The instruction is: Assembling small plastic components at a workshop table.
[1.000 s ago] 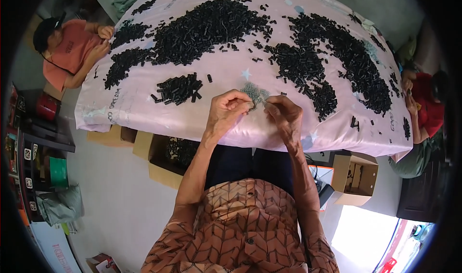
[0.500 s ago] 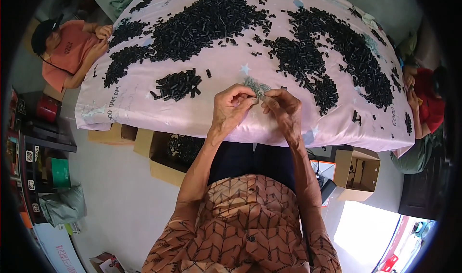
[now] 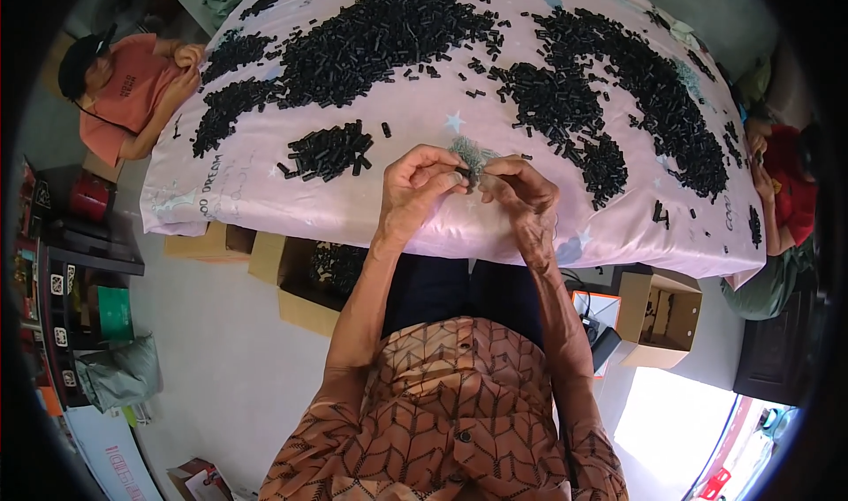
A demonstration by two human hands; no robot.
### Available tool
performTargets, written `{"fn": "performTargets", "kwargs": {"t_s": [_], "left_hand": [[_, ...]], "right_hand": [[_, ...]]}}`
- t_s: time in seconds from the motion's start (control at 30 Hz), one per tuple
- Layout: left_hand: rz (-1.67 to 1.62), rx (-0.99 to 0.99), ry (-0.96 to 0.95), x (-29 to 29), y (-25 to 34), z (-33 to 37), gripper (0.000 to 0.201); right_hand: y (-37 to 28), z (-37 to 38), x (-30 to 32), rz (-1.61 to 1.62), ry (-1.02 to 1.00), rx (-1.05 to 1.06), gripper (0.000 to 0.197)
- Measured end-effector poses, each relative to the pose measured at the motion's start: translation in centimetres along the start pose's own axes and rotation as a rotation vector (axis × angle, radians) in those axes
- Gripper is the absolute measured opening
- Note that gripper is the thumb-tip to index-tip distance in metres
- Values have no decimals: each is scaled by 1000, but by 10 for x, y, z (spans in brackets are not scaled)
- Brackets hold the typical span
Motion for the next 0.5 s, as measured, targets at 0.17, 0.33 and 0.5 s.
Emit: {"fn": "performTargets", "kwargs": {"t_s": [0.17,0.33,0.5], "left_hand": [[7,-14,-7,1,-1,0,15],[17,3,-9,3,0,0,15],[6,9,-20,-1,1,-1,14]], "right_hand": [[2,0,-4,112,6,-19,11],[-1,-2,-8,93,15,43,10],[2,-2,-10,-5,9,98,9]]}}
Point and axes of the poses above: each hand's wrist, its own z-axis towards the middle knuckle, its own x-axis out of the back of the hand, y = z × x, the point moved 1 cm from there along z, towards the middle knuckle, and after that the axes turned 8 degrees about -x, right-handed, at the moved point
